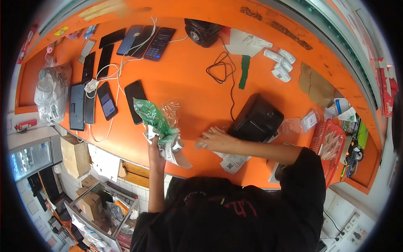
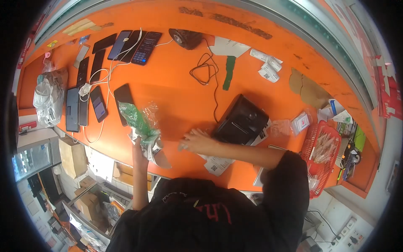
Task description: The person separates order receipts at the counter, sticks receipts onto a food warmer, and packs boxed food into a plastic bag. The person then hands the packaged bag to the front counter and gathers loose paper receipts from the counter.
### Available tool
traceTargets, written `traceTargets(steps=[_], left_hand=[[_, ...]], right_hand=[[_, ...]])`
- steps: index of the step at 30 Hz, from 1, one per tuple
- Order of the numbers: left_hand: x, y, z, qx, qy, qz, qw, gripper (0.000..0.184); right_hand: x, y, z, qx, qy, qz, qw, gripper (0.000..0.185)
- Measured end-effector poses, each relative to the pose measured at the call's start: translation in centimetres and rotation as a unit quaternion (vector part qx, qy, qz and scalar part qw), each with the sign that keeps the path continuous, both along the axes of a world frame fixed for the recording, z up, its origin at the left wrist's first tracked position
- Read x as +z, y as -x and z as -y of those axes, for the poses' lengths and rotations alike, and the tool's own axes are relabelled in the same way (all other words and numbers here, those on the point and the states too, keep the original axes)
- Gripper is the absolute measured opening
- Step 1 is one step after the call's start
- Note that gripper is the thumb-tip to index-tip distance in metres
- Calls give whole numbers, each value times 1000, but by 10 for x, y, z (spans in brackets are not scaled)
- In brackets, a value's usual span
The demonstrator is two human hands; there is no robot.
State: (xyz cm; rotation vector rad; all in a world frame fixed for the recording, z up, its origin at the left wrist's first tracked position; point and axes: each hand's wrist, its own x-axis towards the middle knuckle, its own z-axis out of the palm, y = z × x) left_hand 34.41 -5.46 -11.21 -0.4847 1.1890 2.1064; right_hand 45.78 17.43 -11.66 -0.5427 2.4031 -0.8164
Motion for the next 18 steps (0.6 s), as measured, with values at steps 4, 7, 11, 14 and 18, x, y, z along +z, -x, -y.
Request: traceTargets(steps=[4,7,11,14,18], left_hand=[[7,-16,11,48,38,-34,998,51],[18,-39,1,58,63,-31,996,51],[18,-67,-7,-85,-71,-17,994,66],[39,-83,-28,-157,-19,-133,978,70],[28,-88,-26,-230,103,-124,960,65]], right_hand=[[51,29,-26,-264,193,142,934,37],[83,27,10,-462,310,63,829,30],[52,-4,88,-414,96,-291,857,32],[42,-24,105,-443,64,-215,868,42],[61,-63,86,-425,178,-96,882,50]])
